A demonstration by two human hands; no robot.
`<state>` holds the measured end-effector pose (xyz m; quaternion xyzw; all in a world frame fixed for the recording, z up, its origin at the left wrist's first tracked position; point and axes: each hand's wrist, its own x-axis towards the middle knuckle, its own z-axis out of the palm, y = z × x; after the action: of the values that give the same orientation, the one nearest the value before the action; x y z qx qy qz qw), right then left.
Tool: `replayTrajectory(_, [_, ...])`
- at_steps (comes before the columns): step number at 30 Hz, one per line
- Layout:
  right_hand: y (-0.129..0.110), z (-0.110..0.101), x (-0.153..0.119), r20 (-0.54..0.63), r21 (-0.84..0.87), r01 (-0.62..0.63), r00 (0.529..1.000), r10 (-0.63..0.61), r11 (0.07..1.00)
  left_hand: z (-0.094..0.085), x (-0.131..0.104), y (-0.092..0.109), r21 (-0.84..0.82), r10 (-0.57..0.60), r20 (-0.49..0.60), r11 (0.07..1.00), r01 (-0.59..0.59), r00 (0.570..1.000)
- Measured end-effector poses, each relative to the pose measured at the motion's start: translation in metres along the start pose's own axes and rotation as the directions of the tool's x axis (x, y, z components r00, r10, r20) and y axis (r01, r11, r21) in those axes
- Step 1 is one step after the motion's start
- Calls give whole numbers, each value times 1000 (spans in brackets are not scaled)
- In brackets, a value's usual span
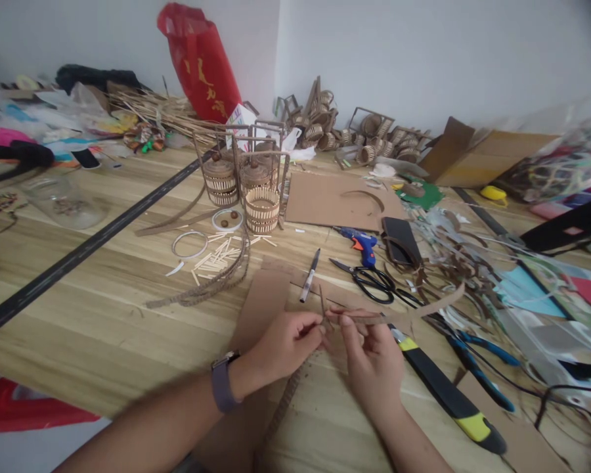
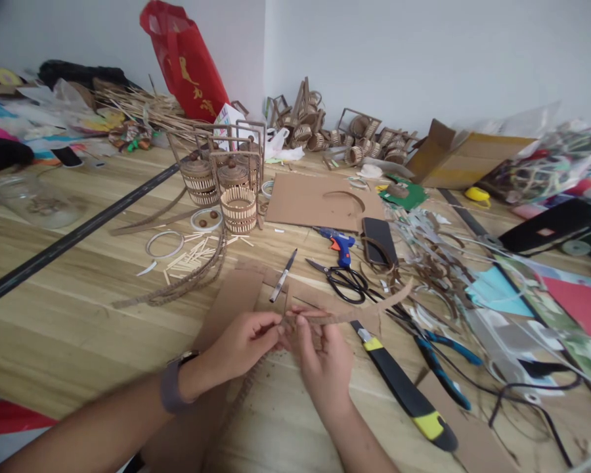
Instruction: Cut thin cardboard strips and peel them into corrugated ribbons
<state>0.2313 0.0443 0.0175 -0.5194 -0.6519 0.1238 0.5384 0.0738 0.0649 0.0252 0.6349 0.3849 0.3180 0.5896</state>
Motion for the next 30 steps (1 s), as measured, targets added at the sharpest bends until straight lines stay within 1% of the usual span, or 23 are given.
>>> replayTrajectory(2, [1,0,0,11,-70,109,994,-109,992,0,1,-1,-82,14,14,997,-13,1000])
replayTrajectory(4, [2,0,1,46,-133,229,973,-224,964,0,3,-2,-162,32,17,986,-29,999])
replayTrajectory(6, [3,0,2,94,-170,321,946,-309,931,-1,4,-4,-171,37,-6,985,-37,999])
replayTrajectory(8, [4,1,3,138,-193,372,927,-350,908,-1,4,-4,-126,33,-34,991,-37,999])
replayTrajectory(10, [5,2,3,164,-203,391,918,-362,898,-1,3,-4,-97,26,-48,995,-31,998])
replayTrajectory(12, [6,2,2,143,-205,373,926,-349,905,-1,2,-3,-98,21,-43,995,-25,999])
replayTrajectory(14, [5,2,0,95,-185,293,955,-280,938,0,1,-2,-87,18,-44,996,-22,999])
replayTrajectory(16, [3,2,-2,52,-122,178,984,-172,977,0,0,-2,-46,18,-50,999,-20,999])
replayTrajectory(18, [1,2,-3,39,-38,80,996,-79,996,0,0,-2,-5,22,-58,1000,-23,998])
replayTrajectory(20, [0,2,-4,37,12,37,999,-37,999,0,0,-2,1,35,-56,999,-35,998])
replayTrajectory(22, [0,1,-4,45,-3,59,997,-58,998,0,0,-3,-50,41,-45,998,-43,998])
replayTrajectory(24, [1,1,-4,69,-59,143,988,-139,988,0,1,-3,-122,37,-33,992,-41,999])
replayTrajectory(26, [3,1,-2,96,-117,243,968,-233,963,0,2,-5,-172,33,-28,984,-37,999])
replayTrajectory(28, [5,1,0,111,-167,327,944,-312,930,1,3,-6,-182,33,-27,983,-37,999])
replayTrajectory(30, [7,2,1,119,-204,377,926,-359,903,1,2,-6,-151,36,-30,988,-40,999])
